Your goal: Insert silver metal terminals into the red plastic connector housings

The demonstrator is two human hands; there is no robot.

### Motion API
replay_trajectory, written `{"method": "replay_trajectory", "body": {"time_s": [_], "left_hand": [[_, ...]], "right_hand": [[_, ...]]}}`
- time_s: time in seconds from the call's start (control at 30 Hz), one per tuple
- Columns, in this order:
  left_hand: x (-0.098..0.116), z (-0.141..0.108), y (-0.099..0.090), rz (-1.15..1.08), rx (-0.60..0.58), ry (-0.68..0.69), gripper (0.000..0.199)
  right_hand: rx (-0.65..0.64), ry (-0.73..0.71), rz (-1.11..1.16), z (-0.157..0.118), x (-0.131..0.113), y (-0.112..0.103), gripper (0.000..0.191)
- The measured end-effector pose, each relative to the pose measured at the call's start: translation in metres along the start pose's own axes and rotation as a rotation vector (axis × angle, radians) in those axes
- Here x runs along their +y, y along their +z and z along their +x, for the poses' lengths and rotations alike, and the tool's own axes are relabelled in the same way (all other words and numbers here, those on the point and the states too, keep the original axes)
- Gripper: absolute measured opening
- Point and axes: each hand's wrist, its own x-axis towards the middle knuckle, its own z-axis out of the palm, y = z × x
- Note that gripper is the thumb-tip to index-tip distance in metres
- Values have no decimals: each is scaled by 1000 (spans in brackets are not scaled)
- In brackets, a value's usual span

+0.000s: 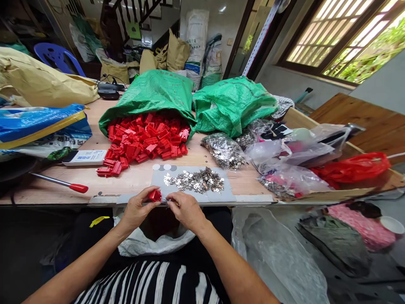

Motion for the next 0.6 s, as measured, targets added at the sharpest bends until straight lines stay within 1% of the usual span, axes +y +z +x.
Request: {"method": "replay_trajectory", "body": {"time_s": [0.17,0.37,0.5,0.6], "left_hand": [[-4,3,-2,124,-45,63,39],[-5,3,-3,173,-46,124,37],[-7,4,-4,173,-53,125,33],[-9,4,-4,160,-58,125,31]], "right_hand": [[-35,-57,-34,5,2,1,18],[-48,-67,-62,8,6,2,18],[-65,-28,-95,8,2,3,17],[-74,59,-145,8,-9,5,15]]}}
